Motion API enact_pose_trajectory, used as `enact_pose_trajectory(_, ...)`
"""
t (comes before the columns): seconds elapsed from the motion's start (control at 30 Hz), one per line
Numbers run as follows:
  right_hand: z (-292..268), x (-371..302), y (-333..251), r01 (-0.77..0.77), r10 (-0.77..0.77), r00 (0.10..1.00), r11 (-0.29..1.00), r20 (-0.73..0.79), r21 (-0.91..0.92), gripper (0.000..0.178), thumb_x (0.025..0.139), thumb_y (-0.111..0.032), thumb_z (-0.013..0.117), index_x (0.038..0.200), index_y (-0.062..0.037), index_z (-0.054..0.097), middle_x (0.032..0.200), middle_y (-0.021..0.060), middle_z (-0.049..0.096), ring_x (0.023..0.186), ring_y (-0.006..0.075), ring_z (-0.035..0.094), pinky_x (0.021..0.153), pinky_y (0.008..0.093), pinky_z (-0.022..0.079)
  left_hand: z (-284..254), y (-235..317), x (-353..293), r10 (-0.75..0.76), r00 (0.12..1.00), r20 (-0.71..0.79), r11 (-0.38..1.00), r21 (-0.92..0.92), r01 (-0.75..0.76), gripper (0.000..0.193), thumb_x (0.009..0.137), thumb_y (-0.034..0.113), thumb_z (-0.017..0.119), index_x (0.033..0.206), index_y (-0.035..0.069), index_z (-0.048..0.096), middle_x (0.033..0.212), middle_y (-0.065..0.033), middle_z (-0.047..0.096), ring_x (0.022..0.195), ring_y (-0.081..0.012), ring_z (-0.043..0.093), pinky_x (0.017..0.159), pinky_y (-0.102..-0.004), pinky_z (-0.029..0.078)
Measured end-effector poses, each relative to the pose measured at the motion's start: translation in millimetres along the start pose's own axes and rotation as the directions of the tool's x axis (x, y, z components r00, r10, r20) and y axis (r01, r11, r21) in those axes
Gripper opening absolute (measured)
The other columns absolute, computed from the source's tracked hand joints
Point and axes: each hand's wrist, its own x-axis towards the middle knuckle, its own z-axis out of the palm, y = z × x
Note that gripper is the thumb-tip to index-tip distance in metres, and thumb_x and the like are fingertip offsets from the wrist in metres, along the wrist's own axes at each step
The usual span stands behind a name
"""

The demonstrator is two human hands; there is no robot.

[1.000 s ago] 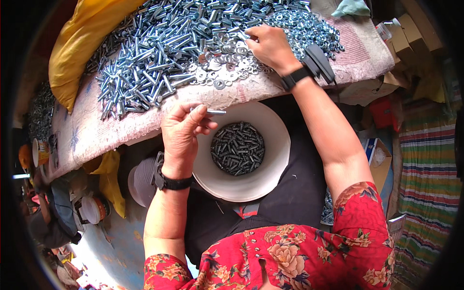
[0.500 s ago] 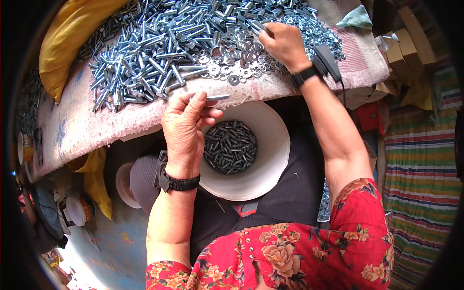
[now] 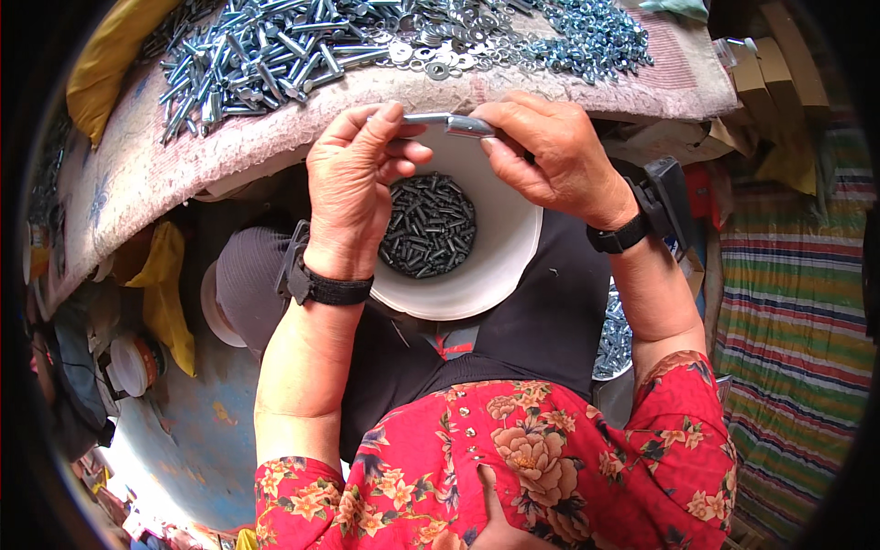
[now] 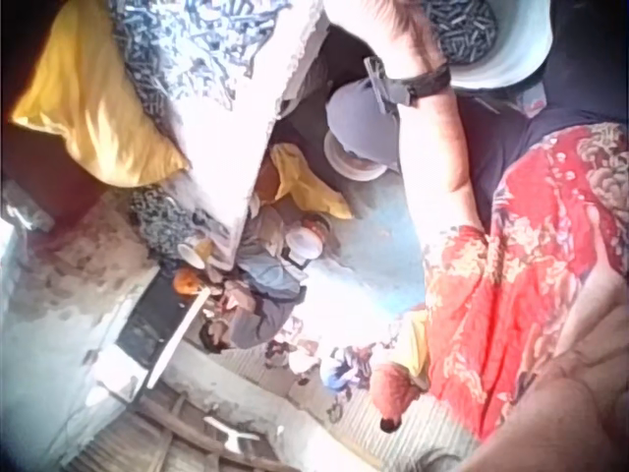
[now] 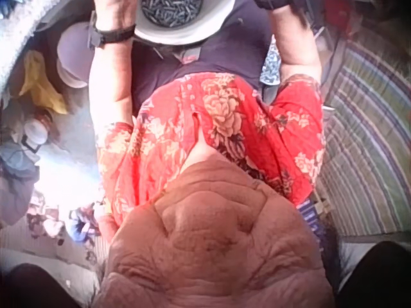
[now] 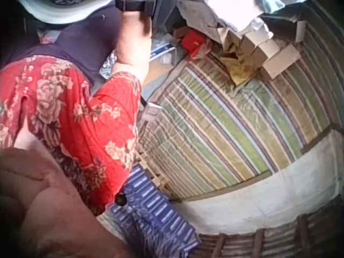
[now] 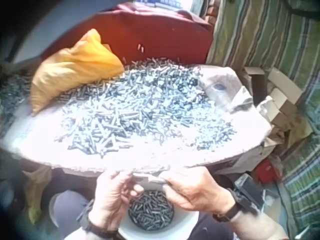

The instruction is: Assembling washers and nuts onto metal bolts from a large pile.

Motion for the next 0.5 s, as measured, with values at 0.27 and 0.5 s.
enact_pose_trajectory(0.27, 10.9, 3.1, -11.5, -0.022, 0.019, 0.997, 0.999, 0.072, 0.039, 0.015, 0.078, -0.004, 0.059, 0.091, 0.0010, 0.057, 0.071, 0.0128, 0.054, 0.060, 0.0279, 0.054, 0.053, 0.0351, 0.043, 2.3, -2.6, -17.5, 0.014, 0.998, 0.055, 0.994, 0.111, -0.020, 0.017, 0.082, 0.014, 0.067, 0.089, -0.001, 0.064, 0.074, -0.0083, 0.066, 0.055, -0.0106, 0.060, 0.047, -0.0182, 0.045)
enact_pose_trajectory(0.5, 33.1, -1.1, -17.7, -0.413, 0.258, 0.904, 0.730, 0.340, 0.545, 0.027, 0.091, -0.025, 0.051, 0.078, -0.0007, 0.055, 0.061, 0.0105, 0.050, 0.053, 0.0247, 0.049, 0.052, 0.0343, 0.041, -5.4, -8.2, -27.2, 0.291, 0.942, 0.167, 0.801, 0.496, -0.335, 0.020, 0.089, 0.019, 0.060, 0.098, 0.003, 0.068, 0.061, 0.0030, 0.051, 0.048, -0.0034, 0.037, 0.044, -0.0190, 0.028)
